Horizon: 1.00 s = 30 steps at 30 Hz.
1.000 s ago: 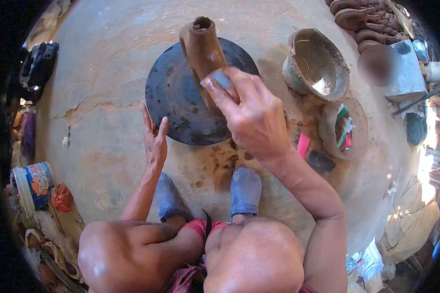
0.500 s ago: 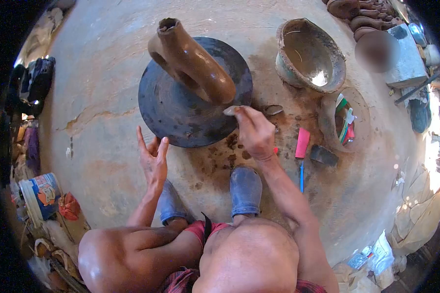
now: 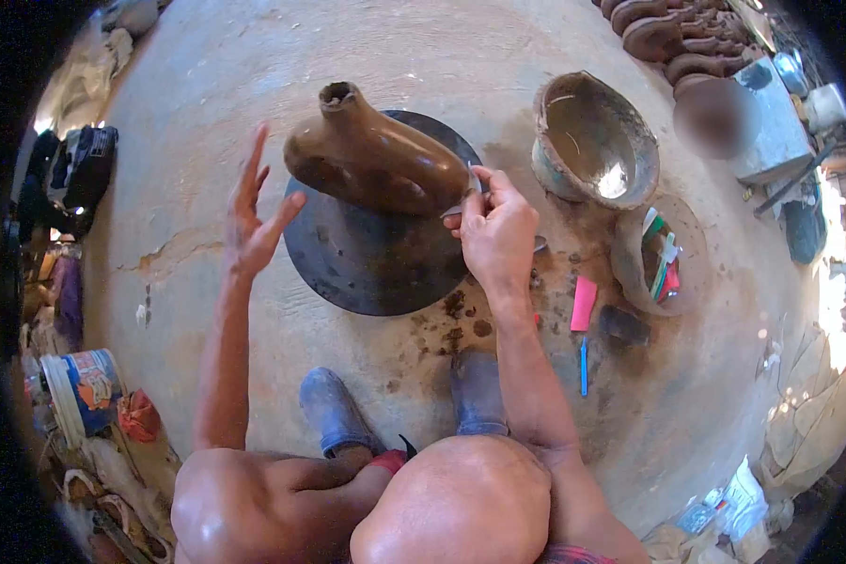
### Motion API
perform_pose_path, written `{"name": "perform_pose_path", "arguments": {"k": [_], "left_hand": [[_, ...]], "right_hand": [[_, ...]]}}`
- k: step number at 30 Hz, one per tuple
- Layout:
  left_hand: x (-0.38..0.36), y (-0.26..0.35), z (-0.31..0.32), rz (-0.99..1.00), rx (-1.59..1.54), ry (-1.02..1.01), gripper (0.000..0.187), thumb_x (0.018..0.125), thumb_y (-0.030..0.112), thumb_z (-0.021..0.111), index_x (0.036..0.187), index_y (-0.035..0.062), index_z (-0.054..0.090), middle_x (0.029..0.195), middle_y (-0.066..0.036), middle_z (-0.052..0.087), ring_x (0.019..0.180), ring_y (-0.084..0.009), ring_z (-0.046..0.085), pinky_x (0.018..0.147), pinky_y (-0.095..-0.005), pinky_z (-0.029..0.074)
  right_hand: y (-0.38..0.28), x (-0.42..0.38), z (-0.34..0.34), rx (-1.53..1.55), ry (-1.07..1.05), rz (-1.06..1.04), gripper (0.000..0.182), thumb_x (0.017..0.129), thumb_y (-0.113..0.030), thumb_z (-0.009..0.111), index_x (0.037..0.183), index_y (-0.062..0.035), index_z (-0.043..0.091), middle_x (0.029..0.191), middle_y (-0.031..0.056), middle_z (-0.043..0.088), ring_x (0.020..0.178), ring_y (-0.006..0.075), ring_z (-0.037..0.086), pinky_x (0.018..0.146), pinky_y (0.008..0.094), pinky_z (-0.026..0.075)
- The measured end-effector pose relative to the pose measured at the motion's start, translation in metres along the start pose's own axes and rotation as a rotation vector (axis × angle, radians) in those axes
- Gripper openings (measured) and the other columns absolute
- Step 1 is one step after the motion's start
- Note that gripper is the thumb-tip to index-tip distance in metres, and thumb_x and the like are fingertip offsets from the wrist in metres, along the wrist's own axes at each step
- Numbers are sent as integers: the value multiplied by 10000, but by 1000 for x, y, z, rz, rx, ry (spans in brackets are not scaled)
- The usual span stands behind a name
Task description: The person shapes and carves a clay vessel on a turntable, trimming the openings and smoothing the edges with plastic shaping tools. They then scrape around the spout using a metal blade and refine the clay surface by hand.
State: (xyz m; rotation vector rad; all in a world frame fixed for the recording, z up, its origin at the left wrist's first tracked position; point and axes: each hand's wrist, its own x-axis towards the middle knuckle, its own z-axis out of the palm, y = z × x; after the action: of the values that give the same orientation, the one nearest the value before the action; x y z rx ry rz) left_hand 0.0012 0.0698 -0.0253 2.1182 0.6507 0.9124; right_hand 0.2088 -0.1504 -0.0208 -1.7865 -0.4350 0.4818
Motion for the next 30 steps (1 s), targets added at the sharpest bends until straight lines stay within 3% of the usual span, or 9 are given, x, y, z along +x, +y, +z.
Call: {"name": "perform_pose_path", "arguments": {"k": [3, 8, 10, 13, 18, 22, 24, 25, 30], "left_hand": [[21, 5, 2, 68, -54, -172, 836, 829, 213, 855, 1577, 98, 501, 1613, -177, 497, 1519, -312, 442, 1220, -436, 388], [11, 23, -1, 137, 75, -165, 802, 814, 178, 840, 1551, 85, 537, 1599, -191, 509, 1493, -334, 477, 1210, -441, 407], [2, 28, -3, 90, 27, -155, 819, 810, 185, 844, 1557, 81, 527, 1596, -199, 509, 1481, -338, 492, 1190, -441, 433], [-6, 33, -7, 106, 84, -125, 817, 805, 182, 843, 1550, 64, 530, 1561, -211, 542, 1441, -352, 536, 1155, -435, 472], [-25, 39, -5, 49, 132, -62, 805, 816, 122, 871, 1543, 50, 532, 1509, -179, 606, 1393, -317, 590, 1156, -429, 470], [-24, 36, -2, 17, 85, -64, 801, 812, 93, 873, 1540, 65, 539, 1503, -169, 613, 1377, -307, 604, 1141, -420, 484], [-22, 35, -2, 51, 105, -91, 819, 804, 109, 884, 1545, 78, 537, 1501, -166, 615, 1380, -301, 602, 1140, -419, 484], [-26, 37, 0, 42, 103, -99, 819, 804, 109, 884, 1545, 78, 537, 1501, -166, 615, 1380, -301, 602, 1140, -419, 484], [-37, 41, 8, 17, 38, -46, 824, 774, 91, 902, 1519, 43, 553, 1463, -187, 637, 1330, -313, 642, 1088, -404, 530]], "right_hand": [[-27, -3, 9, -74, 29, -124, 292, 993, -52, 619, 1258, 46, 691, 776, 141, 762, 675, 174, 764, 599, 318, 583], [-61, -1, 41, -177, 42, -363, 320, 917, -121, 729, 1190, 46, 718, 763, 216, 737, 660, 287, 761, 634, 377, 578], [-72, -2, 60, -165, 37, -474, 302, 935, -99, 718, 1194, 56, 705, 745, 192, 743, 648, 235, 758, 611, 355, 577], [-85, -9, 74, 297, -109, -278, 284, 1022, -33, 622, 1282, 82, 619, 797, 98, 731, 713, 117, 734, 593, 273, 578], [-84, -3, 59, 510, -31, -420, 294, 1037, -9, 620, 1319, 65, 579, 1016, 134, 725, 780, 134, 735, 662, 281, 600], [-64, 29, 45, 42, 311, -730, 278, 1020, 24, 640, 1296, 46, 655, 1032, 127, 761, 906, 193, 750, 769, 318, 636], [-58, 32, 44, -335, 347, -1267, 266, 963, 52, 691, 1220, 12, 747, 1056, 137, 766, 885, 278, 759, 775, 363, 624], [-52, 33, 51, -302, 295, -1303, 435, 833, 46, 732, 1236, -110, 787, 1118, 82, 749, 986, 298, 725, 863, 418, 610], [-15, 35, 63, -433, 189, -1435, 430, 846, -107, 741, 1251, -238, 801, 1194, 69, 714, 1009, 278, 687, 871, 398, 561]]}}
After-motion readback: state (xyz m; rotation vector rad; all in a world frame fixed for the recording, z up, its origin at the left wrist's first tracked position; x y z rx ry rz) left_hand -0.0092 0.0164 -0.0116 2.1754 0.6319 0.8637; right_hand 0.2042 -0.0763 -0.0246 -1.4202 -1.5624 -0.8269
